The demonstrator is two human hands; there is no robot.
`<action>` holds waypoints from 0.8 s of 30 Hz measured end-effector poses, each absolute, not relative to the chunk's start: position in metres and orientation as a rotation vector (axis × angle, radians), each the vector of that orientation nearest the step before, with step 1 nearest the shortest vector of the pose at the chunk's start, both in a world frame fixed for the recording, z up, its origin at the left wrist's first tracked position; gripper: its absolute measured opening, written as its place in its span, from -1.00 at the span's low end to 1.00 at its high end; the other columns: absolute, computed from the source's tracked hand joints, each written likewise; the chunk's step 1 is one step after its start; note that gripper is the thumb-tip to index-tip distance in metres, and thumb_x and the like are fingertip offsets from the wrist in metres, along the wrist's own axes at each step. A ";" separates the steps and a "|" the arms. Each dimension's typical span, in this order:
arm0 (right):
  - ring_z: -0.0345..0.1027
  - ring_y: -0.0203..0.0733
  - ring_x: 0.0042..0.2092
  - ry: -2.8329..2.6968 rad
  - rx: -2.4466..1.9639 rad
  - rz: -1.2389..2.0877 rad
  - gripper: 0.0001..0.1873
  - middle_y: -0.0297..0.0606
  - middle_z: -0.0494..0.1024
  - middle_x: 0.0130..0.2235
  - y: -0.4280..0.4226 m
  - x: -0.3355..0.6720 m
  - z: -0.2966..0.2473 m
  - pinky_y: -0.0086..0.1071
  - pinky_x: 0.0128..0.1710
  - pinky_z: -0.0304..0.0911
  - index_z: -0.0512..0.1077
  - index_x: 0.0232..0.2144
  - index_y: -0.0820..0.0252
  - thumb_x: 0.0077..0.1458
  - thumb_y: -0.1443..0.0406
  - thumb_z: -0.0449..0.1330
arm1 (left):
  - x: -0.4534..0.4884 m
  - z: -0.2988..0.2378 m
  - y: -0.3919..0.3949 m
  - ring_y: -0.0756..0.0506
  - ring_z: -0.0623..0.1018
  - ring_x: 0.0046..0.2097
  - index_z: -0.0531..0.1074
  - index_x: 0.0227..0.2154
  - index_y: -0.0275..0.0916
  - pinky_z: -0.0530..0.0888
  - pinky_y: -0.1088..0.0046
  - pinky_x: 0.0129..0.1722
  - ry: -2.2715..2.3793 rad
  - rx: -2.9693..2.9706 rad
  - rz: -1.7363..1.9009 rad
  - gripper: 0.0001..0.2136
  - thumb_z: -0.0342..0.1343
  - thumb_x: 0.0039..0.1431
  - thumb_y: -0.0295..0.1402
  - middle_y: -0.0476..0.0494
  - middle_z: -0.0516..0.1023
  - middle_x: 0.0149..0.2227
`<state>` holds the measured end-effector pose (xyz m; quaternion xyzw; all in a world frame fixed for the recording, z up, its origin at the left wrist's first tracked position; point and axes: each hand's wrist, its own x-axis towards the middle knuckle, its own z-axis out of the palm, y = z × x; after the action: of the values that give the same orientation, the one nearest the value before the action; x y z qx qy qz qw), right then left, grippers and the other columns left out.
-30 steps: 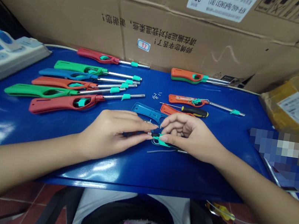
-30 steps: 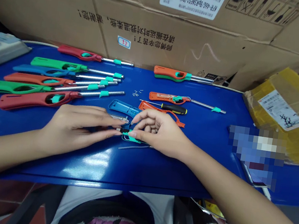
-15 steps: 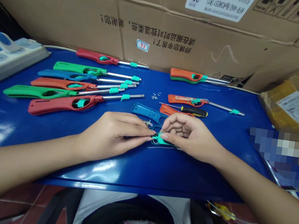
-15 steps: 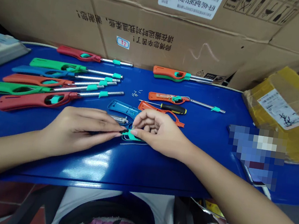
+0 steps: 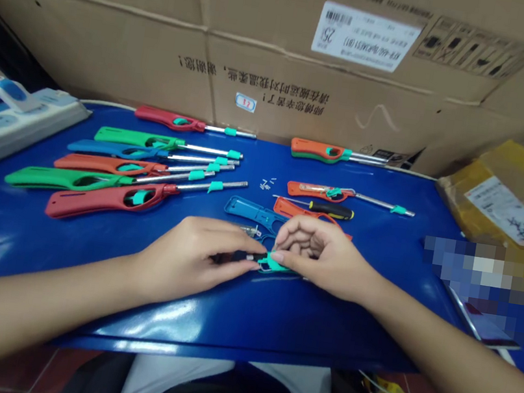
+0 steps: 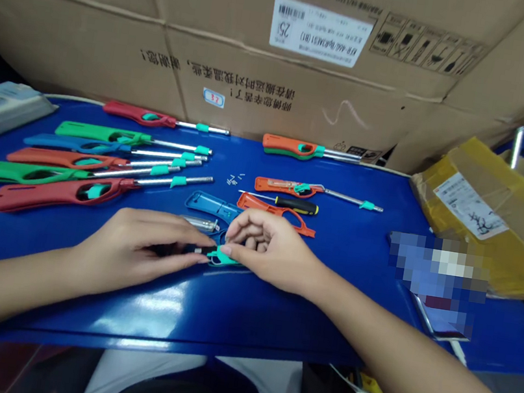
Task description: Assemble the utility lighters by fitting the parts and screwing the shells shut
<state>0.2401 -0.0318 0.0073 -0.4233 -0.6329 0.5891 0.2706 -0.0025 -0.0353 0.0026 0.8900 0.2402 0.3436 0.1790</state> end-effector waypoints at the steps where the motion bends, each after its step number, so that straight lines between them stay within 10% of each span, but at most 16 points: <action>1: 0.37 -0.35 -0.39 -1.716 -1.139 1.583 -0.68 -0.39 0.51 -0.40 -0.032 0.240 0.008 -0.45 -0.41 0.20 0.43 -0.30 0.18 -0.02 0.23 0.47 | -0.003 0.002 -0.035 -0.02 0.70 -0.26 0.61 -0.13 -0.26 0.61 0.59 -0.20 0.690 2.514 0.967 -0.85 0.28 0.26 -0.44 -0.09 0.72 -0.24; 19: 0.30 -0.34 -0.41 -1.820 -1.129 1.560 -0.76 -0.32 0.53 -0.36 -0.030 0.241 0.008 -0.42 -0.43 0.13 0.39 -0.25 0.18 0.10 0.21 0.33 | -0.003 -0.002 -0.032 -0.02 0.70 -0.22 0.65 -0.13 -0.33 0.60 0.61 -0.14 0.642 2.500 0.994 -0.85 0.25 0.27 -0.49 -0.15 0.70 -0.22; 24: 0.04 -0.42 -0.55 -2.023 -1.252 1.008 -0.81 -0.42 0.45 -0.40 -0.030 0.254 0.018 -0.43 -0.52 0.03 0.40 -0.20 0.18 0.18 0.22 0.25 | -0.006 -0.001 -0.029 -0.03 0.70 -0.18 0.66 -0.12 -0.33 0.61 0.60 -0.08 0.689 2.497 1.001 -0.84 0.26 0.26 -0.48 -0.16 0.72 -0.18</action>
<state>0.2543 -0.0299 0.0184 -0.4657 -0.7529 0.3749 0.2753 -0.0059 -0.0289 -0.0014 0.8844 0.2439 0.3544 0.1812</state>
